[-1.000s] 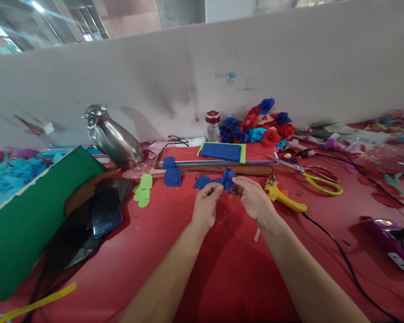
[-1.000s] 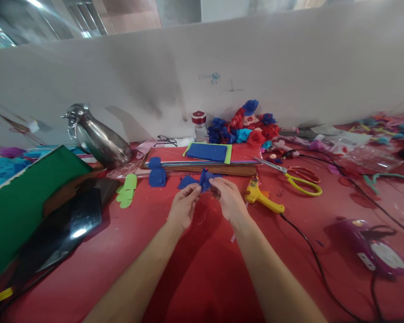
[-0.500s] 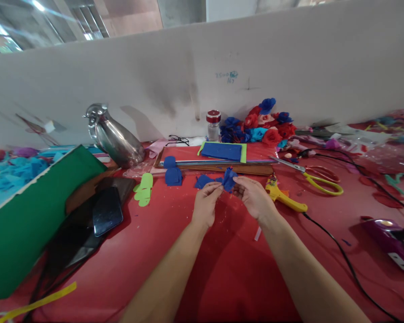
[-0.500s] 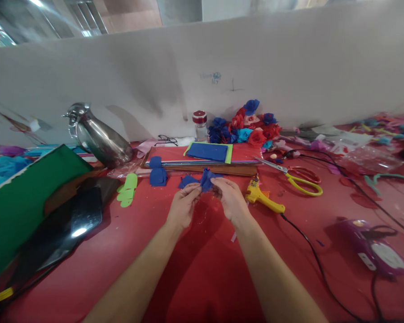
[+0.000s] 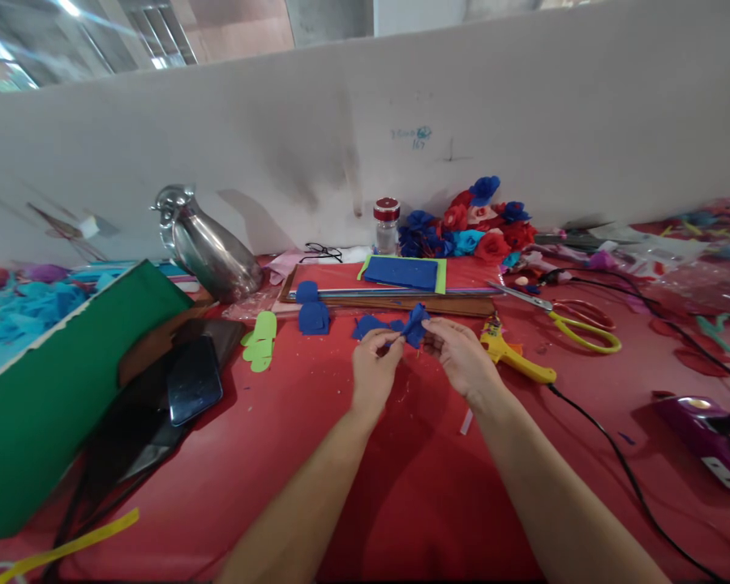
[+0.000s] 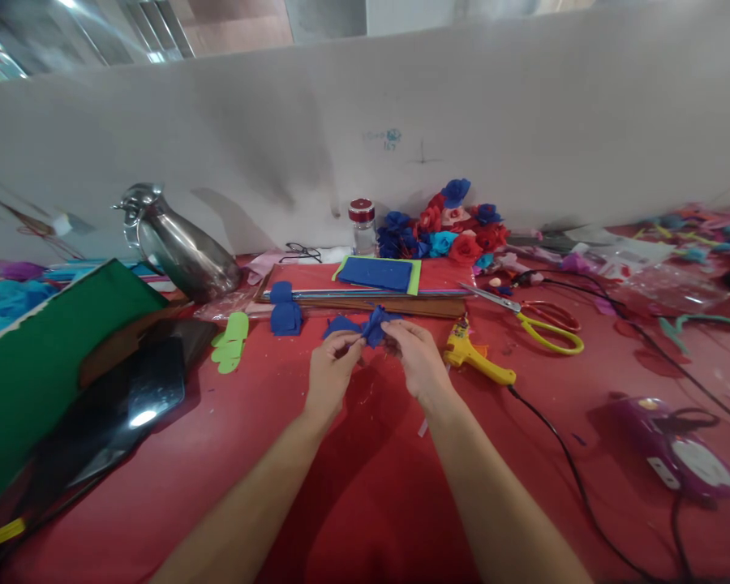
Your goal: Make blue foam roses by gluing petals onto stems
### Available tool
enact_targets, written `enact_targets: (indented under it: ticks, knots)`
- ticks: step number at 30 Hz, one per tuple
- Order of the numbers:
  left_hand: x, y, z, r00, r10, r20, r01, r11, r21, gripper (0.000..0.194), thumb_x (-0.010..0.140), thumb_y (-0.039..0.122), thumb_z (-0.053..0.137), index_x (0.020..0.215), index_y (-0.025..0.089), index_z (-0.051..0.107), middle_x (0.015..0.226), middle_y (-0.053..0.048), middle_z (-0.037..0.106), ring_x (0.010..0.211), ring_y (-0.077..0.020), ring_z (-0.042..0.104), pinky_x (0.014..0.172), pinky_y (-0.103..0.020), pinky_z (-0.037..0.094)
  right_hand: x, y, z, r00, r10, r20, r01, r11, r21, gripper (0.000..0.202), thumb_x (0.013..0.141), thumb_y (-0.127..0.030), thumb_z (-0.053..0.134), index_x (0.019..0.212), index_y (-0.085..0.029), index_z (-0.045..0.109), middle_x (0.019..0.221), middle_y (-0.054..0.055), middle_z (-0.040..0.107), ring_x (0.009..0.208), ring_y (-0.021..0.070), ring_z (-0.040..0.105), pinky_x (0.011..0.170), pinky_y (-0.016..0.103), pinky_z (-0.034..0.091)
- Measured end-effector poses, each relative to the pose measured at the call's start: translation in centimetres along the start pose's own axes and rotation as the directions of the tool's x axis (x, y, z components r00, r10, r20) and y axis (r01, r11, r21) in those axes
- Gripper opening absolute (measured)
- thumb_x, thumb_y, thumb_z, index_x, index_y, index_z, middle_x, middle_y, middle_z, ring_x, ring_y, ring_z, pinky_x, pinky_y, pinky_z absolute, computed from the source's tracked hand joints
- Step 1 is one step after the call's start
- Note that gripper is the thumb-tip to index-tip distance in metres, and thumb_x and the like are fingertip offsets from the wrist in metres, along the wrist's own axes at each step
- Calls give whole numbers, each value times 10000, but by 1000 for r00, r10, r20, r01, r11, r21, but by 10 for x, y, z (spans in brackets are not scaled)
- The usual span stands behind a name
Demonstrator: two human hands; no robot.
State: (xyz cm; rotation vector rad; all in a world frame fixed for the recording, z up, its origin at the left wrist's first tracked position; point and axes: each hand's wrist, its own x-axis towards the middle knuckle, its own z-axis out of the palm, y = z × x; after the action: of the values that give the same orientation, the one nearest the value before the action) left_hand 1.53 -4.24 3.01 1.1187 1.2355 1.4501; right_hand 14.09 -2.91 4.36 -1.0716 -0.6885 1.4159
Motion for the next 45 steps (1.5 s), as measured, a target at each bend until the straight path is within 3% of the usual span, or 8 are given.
enact_targets:
  ticks: [7,16,20,23,30,40,45]
  knots:
    - [-2,2,2,996,-89,8,90,992,-85,28,633,207,707,651,190,721,785,-24,655,792,-146,578,804,-275,417,3,1,-4,1000,5,15,-5,1000,-2,219,523,-349,796,611,-201,661,580,-15,638,570,121,555,582,238,423]
    - [-4,6,4,974,-218,56,225,947,-231,108,608,247,733,640,159,678,586,28,593,537,-79,490,630,-246,397,-1,-3,0,1000,-29,-3,29,998,-61,184,539,-338,760,585,-207,640,590,-17,630,594,131,539,604,255,387]
    - [-2,6,4,954,-295,51,289,863,-414,202,525,246,806,654,160,676,626,26,635,597,-77,533,678,-234,405,-4,-6,2,999,-53,-8,51,992,-113,206,570,-361,731,693,-214,654,677,-18,648,654,138,559,611,254,379]
    - [0,6,4,928,-370,36,333,786,-520,271,452,225,846,649,160,671,662,23,661,638,-79,561,704,-227,412,-7,-4,6,996,-69,50,76,983,-170,252,554,-333,730,754,-216,632,723,-23,649,680,136,561,639,260,390]
    - [0,4,4,868,-480,128,455,663,-595,286,480,239,841,702,173,673,690,28,665,615,-67,557,628,-201,397,-12,13,18,975,-103,195,144,967,-209,238,582,-296,692,785,-223,591,748,-15,669,744,156,600,765,309,446]
    - [3,5,2,860,-504,80,450,675,-585,378,434,214,863,770,173,695,682,7,681,620,-97,585,660,-228,436,-8,16,15,969,-125,213,185,938,-294,206,613,-370,703,715,-199,649,704,6,679,690,158,597,708,297,456]
    - [9,11,-6,916,-400,31,350,758,-550,395,439,216,863,799,175,705,757,-8,705,666,-100,602,719,-244,435,-5,17,11,970,-155,186,216,901,-376,198,602,-364,685,711,-200,670,697,9,674,673,161,579,691,299,442]
